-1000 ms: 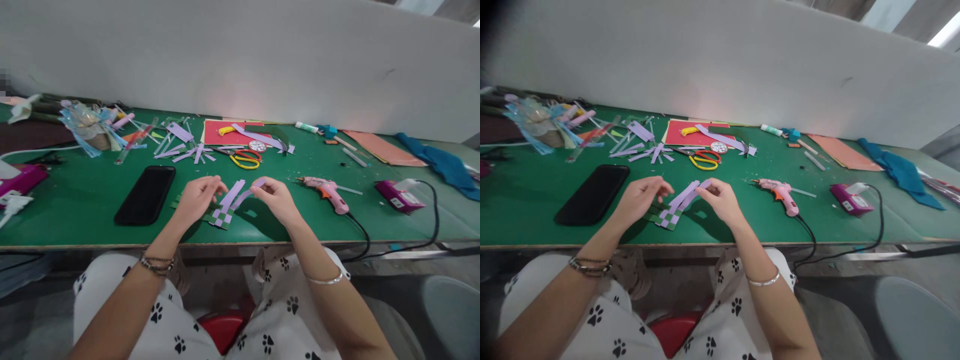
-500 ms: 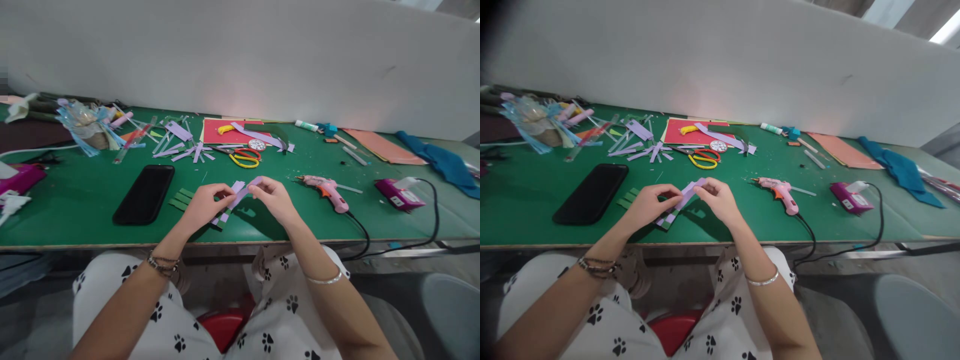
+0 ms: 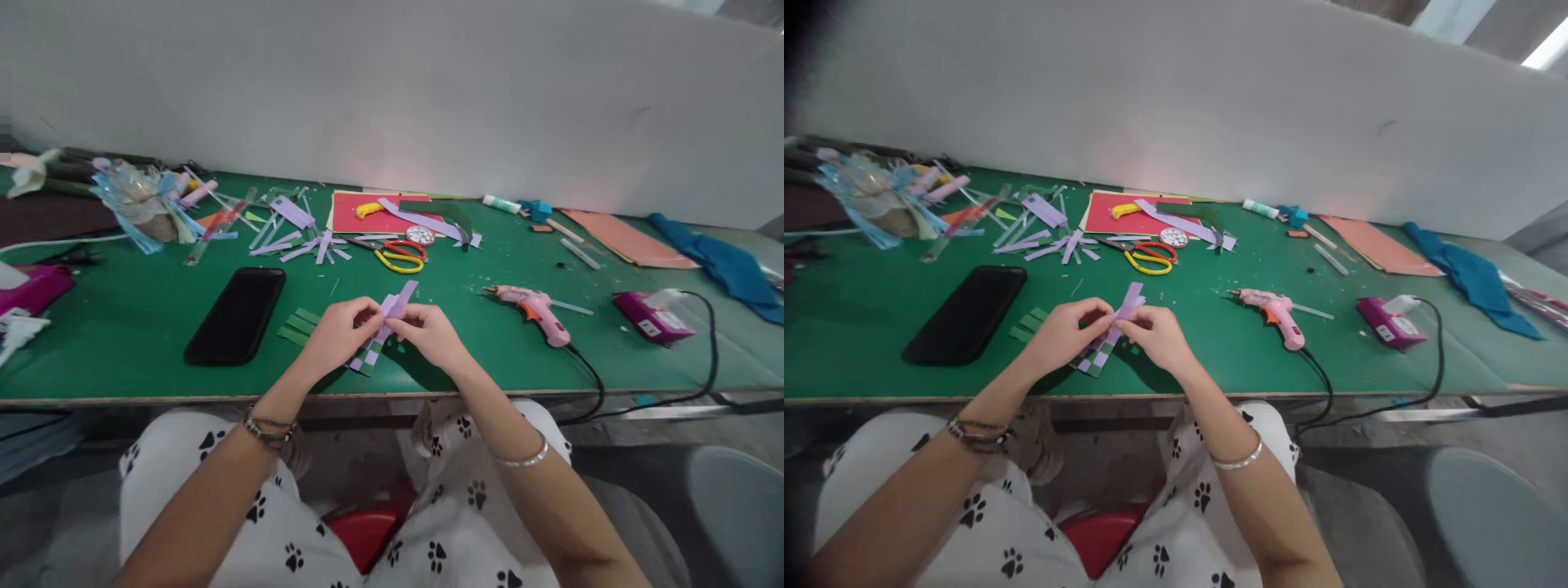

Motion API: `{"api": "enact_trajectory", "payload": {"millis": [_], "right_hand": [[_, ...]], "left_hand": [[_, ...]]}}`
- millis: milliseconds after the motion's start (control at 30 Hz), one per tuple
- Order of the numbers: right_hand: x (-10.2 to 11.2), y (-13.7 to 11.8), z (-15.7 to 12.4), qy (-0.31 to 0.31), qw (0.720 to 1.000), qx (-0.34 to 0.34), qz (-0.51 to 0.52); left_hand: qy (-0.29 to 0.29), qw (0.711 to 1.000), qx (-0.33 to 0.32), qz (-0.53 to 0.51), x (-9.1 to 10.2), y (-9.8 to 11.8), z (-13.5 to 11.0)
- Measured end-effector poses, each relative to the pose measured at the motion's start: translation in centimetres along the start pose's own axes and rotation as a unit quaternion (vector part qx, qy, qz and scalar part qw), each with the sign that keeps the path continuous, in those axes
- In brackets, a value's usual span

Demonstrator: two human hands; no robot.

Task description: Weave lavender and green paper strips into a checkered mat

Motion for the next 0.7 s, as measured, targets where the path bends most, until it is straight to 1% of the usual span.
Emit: {"api": "enact_trajectory", "payload": {"millis": [100,167,233,267,400,533,700], "right_hand": [[0.2,0.1,0.0,0.003,1.000,-0.004,0.003],[0.3,0.1,0.1,0.003,1.000,-0.007,0.010],[0.4,0.1,0.1,0.002,1.000,-0.010,0.011],[0.4,0.1,0.1,0.002,1.000,-0.011,0.010],[0.5,0.1,0.1,-0.001,1.000,-0.017,-0.004],[0.3,0.1,0.0,-0.023,1.000,-0.013,-0.010],[0.3,0.1,0.0,-0.021,1.000,-0.003,-0.015]], "left_hand": [[0.011,1.000,0.012,-0.018,0.2,-0.5,0.1],[0.030,0.998,0.025,-0.044,0.6,-0.9,0.1],[0.043,0.997,0.025,-0.053,0.9,-1.1,0.2],[0.038,0.998,0.018,-0.048,0.9,-1.0,0.2],[-0.013,1.000,-0.025,-0.013,-0.1,0.0,0.1],[-0.005,0.999,-0.042,0.010,-0.2,0.5,-0.1],[0.001,0.999,-0.042,0.032,0.1,0.7,-0.2]]}}
Point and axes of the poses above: each hand's wrist, its own z-axis towards the middle knuckle, its own x-axis out of the back of the hand, y = z × x, the point moved 8 cm from there along z, towards the middle knuckle, and after that the axes turned 4 degrees about x, right-handed, at the moved point
